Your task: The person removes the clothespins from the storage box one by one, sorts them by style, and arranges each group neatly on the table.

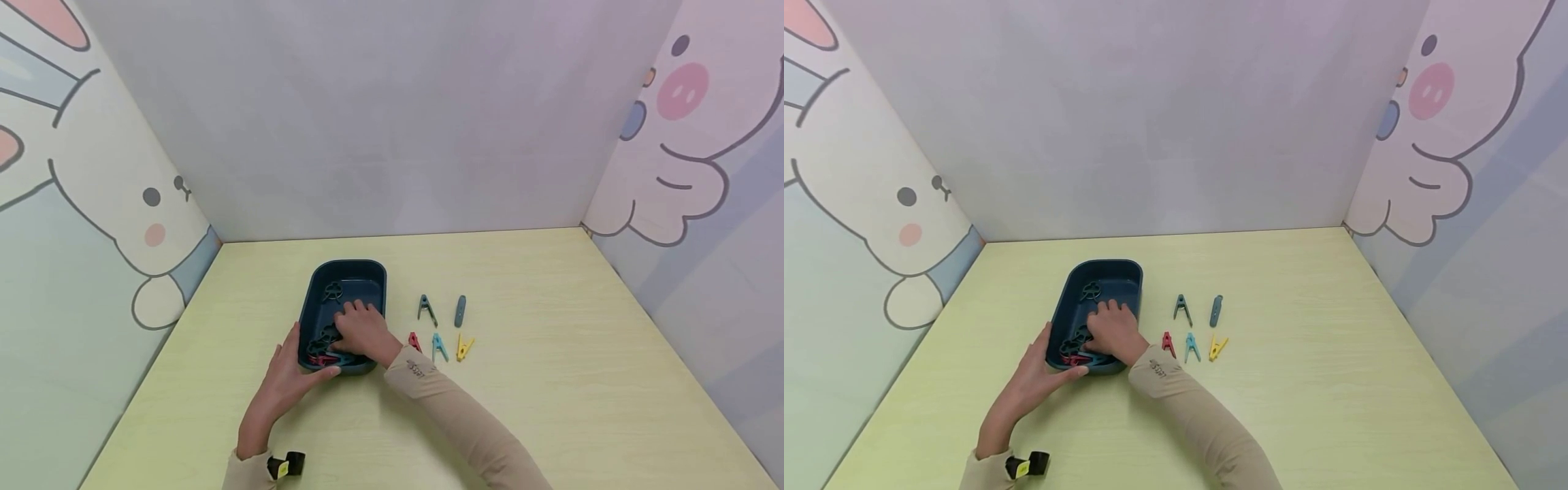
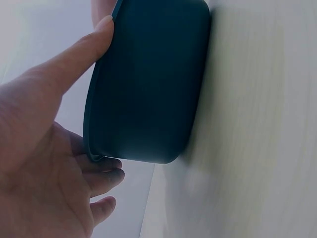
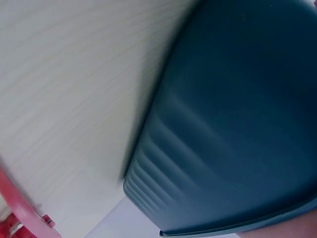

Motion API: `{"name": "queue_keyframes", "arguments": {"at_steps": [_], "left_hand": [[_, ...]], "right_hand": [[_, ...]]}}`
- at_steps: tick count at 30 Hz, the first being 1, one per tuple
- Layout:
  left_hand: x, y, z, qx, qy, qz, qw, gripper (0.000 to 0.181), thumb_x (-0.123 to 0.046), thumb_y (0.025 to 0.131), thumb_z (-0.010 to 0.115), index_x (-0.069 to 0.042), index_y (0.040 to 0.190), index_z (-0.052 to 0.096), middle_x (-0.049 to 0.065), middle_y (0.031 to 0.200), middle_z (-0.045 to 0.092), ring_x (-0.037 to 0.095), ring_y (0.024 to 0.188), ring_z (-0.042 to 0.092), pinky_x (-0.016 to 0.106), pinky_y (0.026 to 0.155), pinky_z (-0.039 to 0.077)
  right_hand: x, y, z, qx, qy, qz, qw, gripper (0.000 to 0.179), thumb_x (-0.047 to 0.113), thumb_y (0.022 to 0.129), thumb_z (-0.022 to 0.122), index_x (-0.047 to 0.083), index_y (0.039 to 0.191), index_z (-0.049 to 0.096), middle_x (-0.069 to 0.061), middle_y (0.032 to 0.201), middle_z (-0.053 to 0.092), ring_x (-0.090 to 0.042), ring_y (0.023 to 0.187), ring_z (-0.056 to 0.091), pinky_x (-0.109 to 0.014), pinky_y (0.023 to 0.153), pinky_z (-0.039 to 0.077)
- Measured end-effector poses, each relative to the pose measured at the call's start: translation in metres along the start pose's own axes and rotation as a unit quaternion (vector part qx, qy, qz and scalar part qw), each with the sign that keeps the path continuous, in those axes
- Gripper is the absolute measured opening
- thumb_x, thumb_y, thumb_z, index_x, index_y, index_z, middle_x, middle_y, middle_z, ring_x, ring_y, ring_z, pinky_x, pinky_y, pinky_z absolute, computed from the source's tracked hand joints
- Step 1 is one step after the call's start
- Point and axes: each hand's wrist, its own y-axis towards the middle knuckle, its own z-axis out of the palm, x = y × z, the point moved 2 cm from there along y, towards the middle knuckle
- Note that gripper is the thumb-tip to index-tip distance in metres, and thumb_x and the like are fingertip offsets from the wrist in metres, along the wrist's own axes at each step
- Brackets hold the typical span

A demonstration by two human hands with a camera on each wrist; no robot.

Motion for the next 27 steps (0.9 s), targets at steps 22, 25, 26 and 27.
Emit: {"name": "queue_keyframes", "arguments": {"at_steps": [22,25,26,27], "left_hand": [[0.0015,-0.0006,0.0013,-0.001,0.004,-0.01,0.9999,0.121,-0.048,0.086,0.082,0.008,0.162,0.005,0.03,0.168,0.008,0.051,0.153,0.011,0.067,0.121,0.002],[0.0007,-0.0014,0.001,-0.001,0.005,-0.012,0.9999,0.121,-0.048,0.086,0.082,0.008,0.162,0.005,0.03,0.168,0.008,0.051,0.153,0.011,0.067,0.121,0.002],[0.0004,-0.0018,0.0008,0.0,0.005,-0.012,0.9999,0.121,-0.048,0.086,0.082,0.007,0.162,0.005,0.03,0.168,0.008,0.051,0.153,0.011,0.067,0.121,0.002],[0.0,-0.0022,0.0006,0.0,0.005,-0.012,0.9999,0.121,-0.048,0.086,0.082,0.008,0.162,0.006,0.03,0.168,0.008,0.051,0.153,0.011,0.067,0.121,0.003]], "right_hand": [[0.0013,-0.001,0.003,-0.009,0.0,-0.001,1.0,0.063,0.064,0.093,0.068,0.016,0.134,0.069,-0.01,0.128,0.062,-0.025,0.115,0.057,-0.04,0.096,0.054],[0.001,-0.0008,0.0035,-0.01,0.0,-0.003,0.9999,0.063,0.063,0.093,0.068,0.016,0.134,0.069,-0.01,0.129,0.062,-0.025,0.115,0.057,-0.04,0.096,0.054],[0.0011,-0.0008,0.0037,-0.011,0.0,-0.003,0.9999,0.063,0.063,0.092,0.069,0.016,0.134,0.07,-0.01,0.128,0.062,-0.025,0.115,0.057,-0.04,0.095,0.054],[0.0012,-0.0007,0.0038,-0.012,0.0,-0.004,0.9999,0.063,0.063,0.092,0.069,0.016,0.133,0.07,-0.01,0.129,0.062,-0.025,0.114,0.057,-0.04,0.095,0.054]]}}
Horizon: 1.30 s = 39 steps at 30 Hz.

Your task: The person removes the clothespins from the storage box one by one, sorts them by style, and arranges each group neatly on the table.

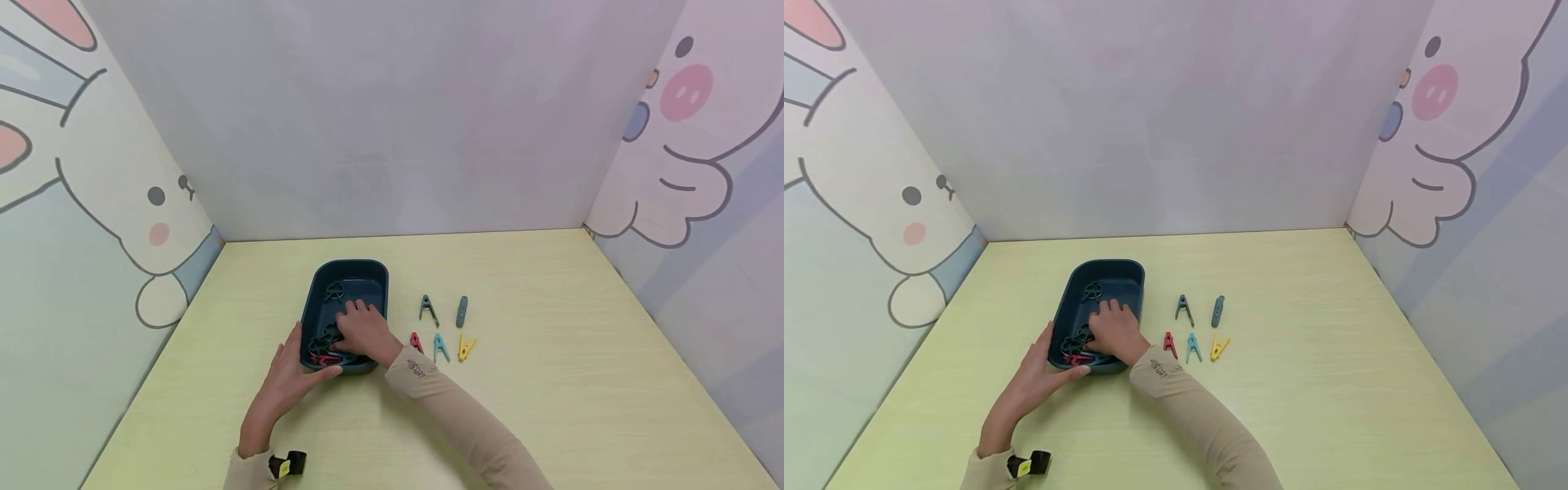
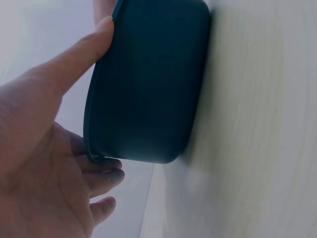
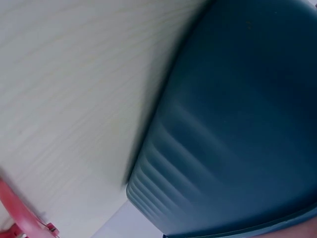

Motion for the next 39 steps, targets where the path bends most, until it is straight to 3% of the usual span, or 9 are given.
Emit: {"name": "queue_keyframes", "arguments": {"at_steps": [9,20,32,39], "left_hand": [[0.0,-0.0003,-0.0004,0.0,0.0,0.001,1.0,0.122,-0.047,0.086,0.083,0.008,0.162,0.006,0.031,0.167,0.009,0.051,0.152,0.012,0.067,0.121,0.002],[0.0011,0.0017,0.0005,0.0,-0.001,0.003,1.0,0.121,-0.047,0.086,0.083,0.008,0.162,0.005,0.031,0.168,0.008,0.05,0.153,0.012,0.065,0.122,0.001],[0.0011,0.0009,0.0004,-0.002,-0.001,0.01,1.0,0.121,-0.047,0.086,0.082,0.009,0.161,0.006,0.031,0.167,0.009,0.05,0.153,0.013,0.066,0.122,0.002],[0.0019,0.0017,0.0,0.004,0.002,0.001,1.0,0.121,-0.048,0.087,0.082,0.008,0.162,0.005,0.03,0.168,0.007,0.05,0.153,0.011,0.066,0.121,0.002]], "right_hand": [[0.0009,0.001,0.0026,-0.002,-0.011,-0.003,0.9999,0.061,0.063,0.093,0.068,0.016,0.131,0.071,-0.009,0.126,0.061,-0.023,0.11,0.057,-0.038,0.092,0.055],[-0.0006,0.0024,0.003,-0.008,0.012,0.001,0.9999,0.053,0.062,0.091,0.071,0.015,0.115,0.076,-0.008,0.121,0.064,-0.024,0.106,0.059,-0.04,0.094,0.054],[-0.0028,0.0018,-0.0017,-0.024,0.028,-0.003,0.9993,0.059,0.062,0.089,0.074,0.013,0.121,0.076,-0.007,0.126,0.067,-0.023,0.112,0.059,-0.043,0.101,0.053],[-0.006,-0.0007,-0.005,-0.037,0.016,-0.008,0.9992,0.057,0.062,0.089,0.073,0.014,0.12,0.075,-0.006,0.121,0.067,-0.023,0.108,0.058,-0.041,0.096,0.053]]}}
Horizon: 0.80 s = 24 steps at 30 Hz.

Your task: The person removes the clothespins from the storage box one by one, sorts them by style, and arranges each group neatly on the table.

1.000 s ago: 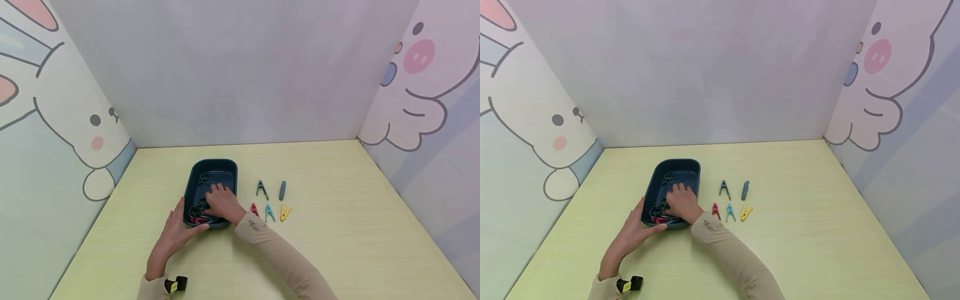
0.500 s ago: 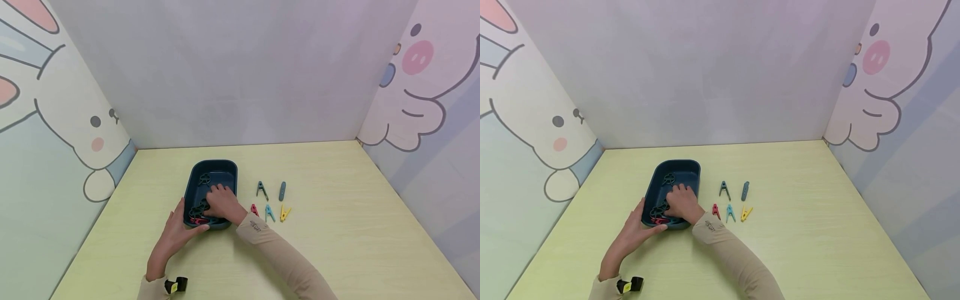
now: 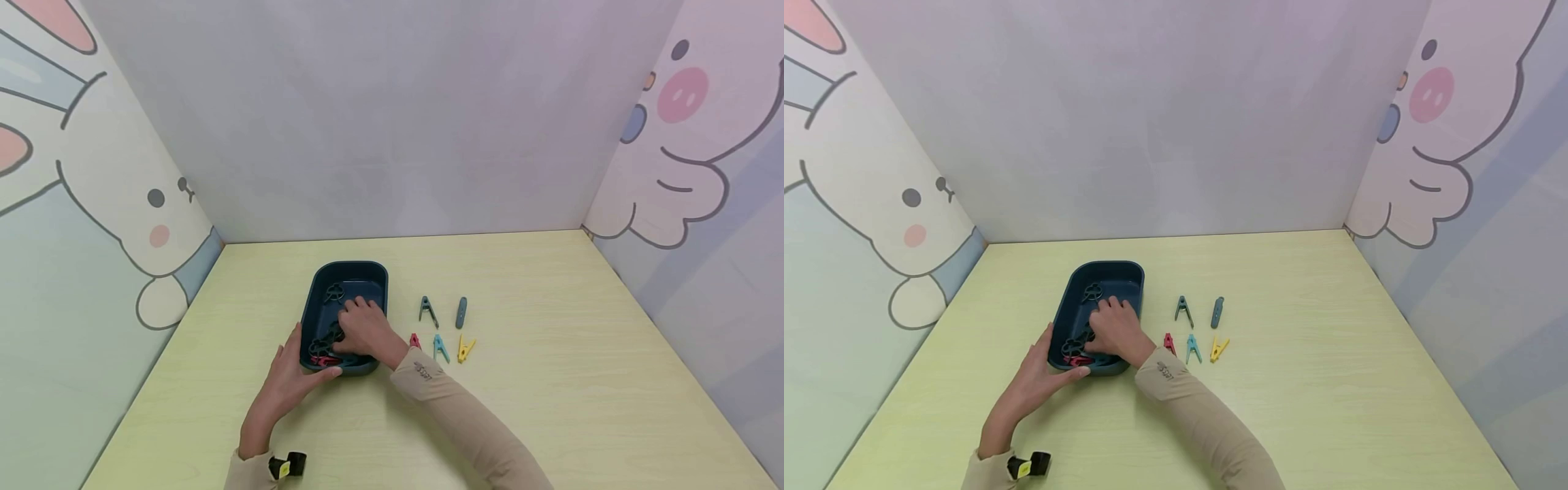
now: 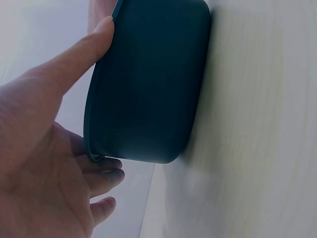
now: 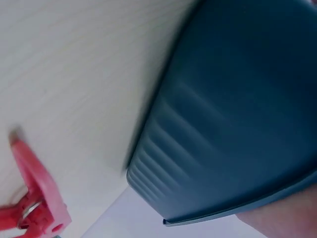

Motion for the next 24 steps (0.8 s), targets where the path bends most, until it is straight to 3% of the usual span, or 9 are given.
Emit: {"name": "queue_keyframes", "arguments": {"at_steps": [8,24], "left_hand": [[-0.001,0.0,0.0,-0.001,0.002,0.001,1.0,0.121,-0.047,0.087,0.082,0.008,0.162,0.005,0.03,0.168,0.008,0.05,0.153,0.012,0.066,0.122,0.002],[-0.001,0.001,-0.001,-0.003,0.006,0.006,1.0,0.121,-0.048,0.086,0.082,0.006,0.162,0.006,0.031,0.168,0.009,0.052,0.152,0.014,0.067,0.121,0.002]], "right_hand": [[-0.007,-0.005,-0.001,-0.014,0.0,-0.015,0.9998,0.06,0.062,0.09,0.071,0.013,0.124,0.074,-0.004,0.122,0.065,-0.023,0.108,0.056,-0.041,0.098,0.051],[-0.033,-0.022,-0.009,-0.077,0.072,-0.095,0.9899,0.06,0.056,0.091,0.074,0.011,0.131,0.07,-0.005,0.123,0.065,-0.021,0.11,0.055,-0.035,0.095,0.051]]}}
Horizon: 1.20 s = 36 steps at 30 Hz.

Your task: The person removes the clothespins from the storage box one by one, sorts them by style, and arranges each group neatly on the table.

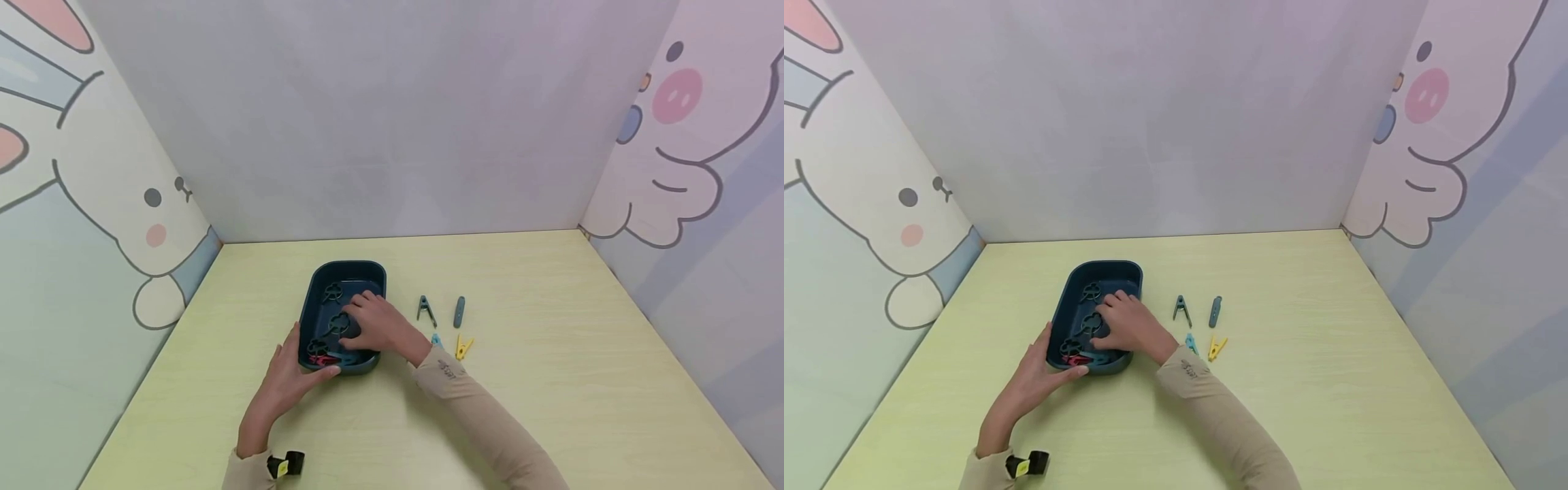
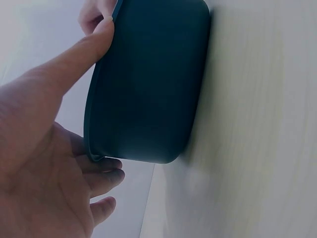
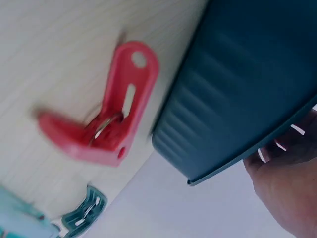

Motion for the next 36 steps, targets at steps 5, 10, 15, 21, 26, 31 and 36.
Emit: {"name": "queue_keyframes", "arguments": {"at_steps": [5,10,15,21,26,31,36], "left_hand": [[0.0,0.001,0.0,-0.003,-0.004,0.01,0.9999,0.12,-0.047,0.086,0.083,0.005,0.163,0.006,0.031,0.167,0.011,0.052,0.152,0.015,0.068,0.121,0.002],[0.0,0.001,0.0,-0.002,-0.004,0.01,0.9999,0.121,-0.048,0.086,0.083,0.005,0.163,0.006,0.03,0.168,0.011,0.051,0.152,0.015,0.067,0.121,0.003],[0.001,0.002,0.0,-0.001,-0.004,0.006,1.0,0.122,-0.05,0.086,0.083,0.004,0.163,0.006,0.029,0.168,0.01,0.051,0.152,0.015,0.067,0.121,0.003],[0.002,0.002,0.001,-0.008,-0.012,0.016,0.9998,0.121,-0.048,0.085,0.084,0.002,0.164,0.006,0.029,0.168,0.012,0.051,0.152,0.016,0.068,0.121,0.003],[0.002,0.001,0.001,-0.003,-0.012,0.002,0.9999,0.123,-0.049,0.085,0.084,0.002,0.164,0.005,0.029,0.168,0.011,0.051,0.152,0.014,0.067,0.121,0.003],[0.002,0.0,0.0,0.002,-0.01,-0.011,0.9999,0.124,-0.05,0.085,0.083,0.004,0.163,0.004,0.029,0.169,0.008,0.052,0.152,0.01,0.066,0.122,0.003],[0.002,-0.001,0.0,0.001,-0.008,-0.011,0.9999,0.124,-0.05,0.085,0.083,0.003,0.164,0.004,0.029,0.169,0.008,0.053,0.152,0.009,0.067,0.121,0.004]], "right_hand": [[-0.009,-0.012,-0.005,-0.035,0.019,-0.034,0.9986,0.059,0.052,0.091,0.076,0.009,0.131,0.069,-0.006,0.123,0.065,-0.022,0.109,0.056,-0.034,0.095,0.051],[-0.015,-0.025,-0.014,-0.064,0.046,-0.044,0.996,0.06,0.048,0.09,0.078,0.006,0.131,0.068,-0.008,0.124,0.064,-0.023,0.112,0.056,-0.035,0.097,0.052],[-0.02,-0.044,-0.025,-0.083,0.07,-0.04,0.9932,0.061,0.047,0.089,0.08,0.006,0.133,0.068,-0.008,0.127,0.064,-0.023,0.115,0.056,-0.035,0.095,0.054],[-0.026,-0.069,-0.033,-0.104,0.096,-0.042,0.989,0.061,0.044,0.087,0.082,0.006,0.133,0.067,-0.007,0.126,0.064,-0.022,0.116,0.055,-0.037,0.095,0.054],[-0.029,-0.089,-0.037,-0.123,0.096,-0.055,0.9863,0.059,0.041,0.084,0.083,0.006,0.129,0.069,-0.006,0.121,0.065,-0.021,0.112,0.058,-0.038,0.094,0.054],[-0.032,-0.108,-0.034,-0.137,0.105,-0.067,0.9827,0.056,0.037,0.082,0.085,0.005,0.126,0.071,-0.004,0.119,0.066,-0.019,0.11,0.059,-0.036,0.092,0.054],[-0.033,-0.129,-0.028,-0.132,0.136,-0.064,0.9798,0.057,0.036,0.083,0.086,0.006,0.129,0.07,-0.001,0.121,0.066,-0.018,0.112,0.057,-0.035,0.09,0.055]]}}
